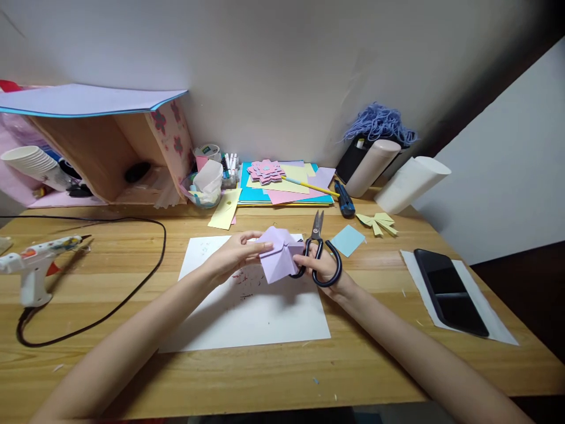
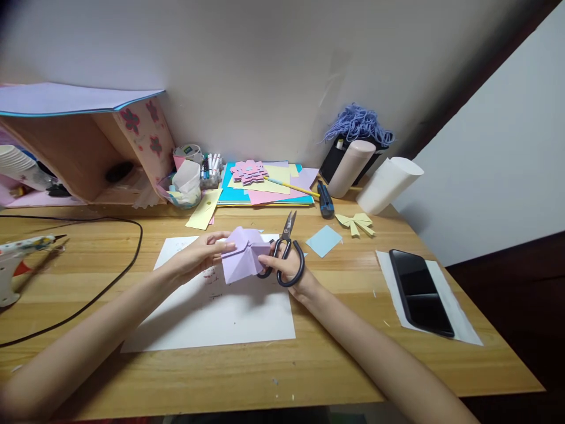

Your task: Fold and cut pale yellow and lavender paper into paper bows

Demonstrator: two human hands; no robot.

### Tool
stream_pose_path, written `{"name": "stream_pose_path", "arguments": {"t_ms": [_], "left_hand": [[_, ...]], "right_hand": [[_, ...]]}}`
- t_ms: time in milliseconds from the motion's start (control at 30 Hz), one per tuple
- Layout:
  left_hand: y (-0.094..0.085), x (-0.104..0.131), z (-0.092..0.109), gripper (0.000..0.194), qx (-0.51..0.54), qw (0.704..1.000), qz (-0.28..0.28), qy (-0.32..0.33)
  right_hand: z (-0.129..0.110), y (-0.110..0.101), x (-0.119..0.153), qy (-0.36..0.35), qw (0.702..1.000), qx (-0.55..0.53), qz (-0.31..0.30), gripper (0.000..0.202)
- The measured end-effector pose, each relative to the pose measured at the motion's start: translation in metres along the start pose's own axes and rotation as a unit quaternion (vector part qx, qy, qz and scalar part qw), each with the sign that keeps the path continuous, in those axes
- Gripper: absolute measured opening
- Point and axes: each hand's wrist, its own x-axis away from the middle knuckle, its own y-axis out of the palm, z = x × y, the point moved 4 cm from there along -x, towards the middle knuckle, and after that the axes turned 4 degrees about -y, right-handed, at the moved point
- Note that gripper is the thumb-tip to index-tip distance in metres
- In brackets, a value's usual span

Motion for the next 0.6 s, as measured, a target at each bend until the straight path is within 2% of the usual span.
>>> {"name": "stream_pose_path", "arguments": {"t_ms": [67, 133, 300, 333, 433, 500, 600], "left_hand": [[0.008, 0.002, -0.004, 0.041, 0.058, 0.998, 0.003, 0.003], [0.019, 0.004, -0.01, 0.042, 0.069, 0.997, -0.021, -0.014], [0.028, 0.015, -0.023, 0.043, 0.009, 0.997, 0.05, -0.054], [0.029, 0.016, -0.025, 0.045, 0.012, 0.996, 0.046, -0.074], [0.033, 0.019, -0.027, 0.05, 0.012, 0.992, -0.017, -0.124], [0.035, 0.017, -0.025, 0.049, -0.016, 0.994, -0.037, -0.103], [0.036, 0.013, -0.021, 0.047, -0.07, 0.996, -0.04, -0.036]], "right_hand": [[-0.005, 0.0, -0.001, -0.023, 0.999, -0.015, 0.024, 0.036], [-0.008, -0.001, -0.002, -0.035, 0.998, -0.03, 0.051, 0.037], [-0.009, -0.003, -0.003, -0.051, 0.996, -0.007, 0.069, 0.039], [-0.009, -0.004, -0.003, -0.059, 0.996, 0.005, 0.07, 0.039], [-0.011, -0.007, -0.003, -0.079, 0.993, 0.025, 0.078, 0.038], [-0.01, -0.006, -0.002, -0.073, 0.994, 0.03, 0.07, 0.039], [-0.008, -0.002, -0.001, -0.048, 0.997, 0.039, 0.056, 0.043]]}}
